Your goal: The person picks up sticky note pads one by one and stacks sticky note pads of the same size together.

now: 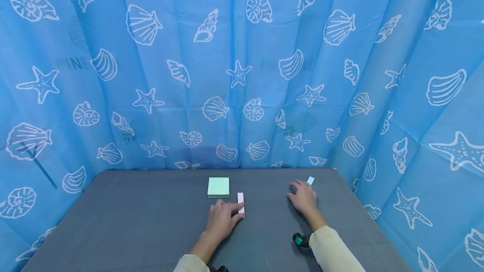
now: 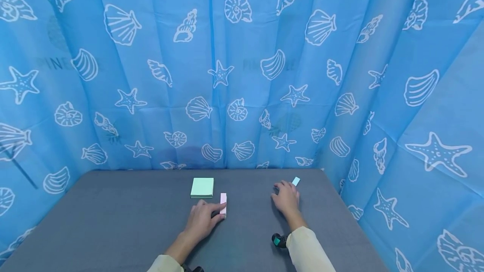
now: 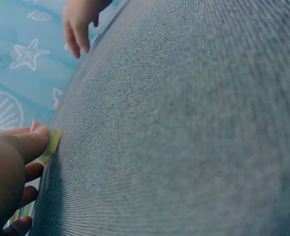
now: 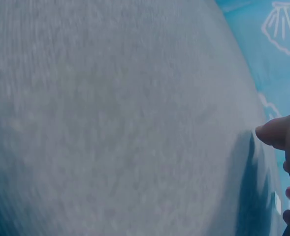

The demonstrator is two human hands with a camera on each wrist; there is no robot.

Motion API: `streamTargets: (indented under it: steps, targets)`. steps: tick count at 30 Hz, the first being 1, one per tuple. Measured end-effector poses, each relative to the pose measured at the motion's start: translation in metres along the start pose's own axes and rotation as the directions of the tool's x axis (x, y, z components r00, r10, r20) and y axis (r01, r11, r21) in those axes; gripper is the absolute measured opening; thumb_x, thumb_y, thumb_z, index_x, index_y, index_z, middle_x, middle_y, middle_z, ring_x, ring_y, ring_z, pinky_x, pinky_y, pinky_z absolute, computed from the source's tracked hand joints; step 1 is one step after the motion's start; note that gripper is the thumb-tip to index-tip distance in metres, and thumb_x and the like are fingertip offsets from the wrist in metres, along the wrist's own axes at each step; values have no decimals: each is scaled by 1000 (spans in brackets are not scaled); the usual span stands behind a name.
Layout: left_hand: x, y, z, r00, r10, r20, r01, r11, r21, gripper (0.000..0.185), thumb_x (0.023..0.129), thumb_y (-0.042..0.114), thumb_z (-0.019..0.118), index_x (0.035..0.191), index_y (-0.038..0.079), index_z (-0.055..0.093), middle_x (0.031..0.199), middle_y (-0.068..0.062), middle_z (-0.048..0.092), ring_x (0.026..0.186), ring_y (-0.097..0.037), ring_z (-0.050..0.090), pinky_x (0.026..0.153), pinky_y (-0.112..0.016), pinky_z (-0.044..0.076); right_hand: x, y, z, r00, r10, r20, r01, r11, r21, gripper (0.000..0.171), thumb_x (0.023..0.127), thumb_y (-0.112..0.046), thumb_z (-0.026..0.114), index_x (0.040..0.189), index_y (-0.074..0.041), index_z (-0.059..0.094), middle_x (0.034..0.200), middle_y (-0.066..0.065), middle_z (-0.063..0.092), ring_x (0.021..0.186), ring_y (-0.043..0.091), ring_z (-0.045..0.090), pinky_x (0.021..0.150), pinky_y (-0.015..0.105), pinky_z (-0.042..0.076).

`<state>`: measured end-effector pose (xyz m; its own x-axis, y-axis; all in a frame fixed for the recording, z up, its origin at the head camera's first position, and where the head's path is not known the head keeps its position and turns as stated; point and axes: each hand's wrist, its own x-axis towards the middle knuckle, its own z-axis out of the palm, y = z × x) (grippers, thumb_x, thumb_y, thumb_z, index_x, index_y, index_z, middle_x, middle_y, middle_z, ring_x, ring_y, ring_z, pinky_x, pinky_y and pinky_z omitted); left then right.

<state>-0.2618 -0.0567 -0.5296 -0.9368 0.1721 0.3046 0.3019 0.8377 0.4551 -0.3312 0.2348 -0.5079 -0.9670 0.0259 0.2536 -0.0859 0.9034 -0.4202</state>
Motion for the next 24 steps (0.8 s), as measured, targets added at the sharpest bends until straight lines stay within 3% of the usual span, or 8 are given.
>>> streamTargets:
  steps: [6,24]
  targets:
    - [0,-1,0,1000,9,-5,-9,1000,0,39,85,39,74,123,34,69,110,9,70,76,-10,42,64,-31,31,0,10,-4,996,63,60,-63,998,-10,42,90,-20,66,127,0,61,143,27,42,132,50,31,98,68,25]
    - [-1,1,-2,1000,-14,1,14,1000,-15,40,85,40,74,124,33,68,110,9,70,77,-10,41,65,-31,30,9,26,-9,980,100,171,-96,995,-29,51,94,-27,62,136,1,53,146,27,38,132,52,28,99,67,23]
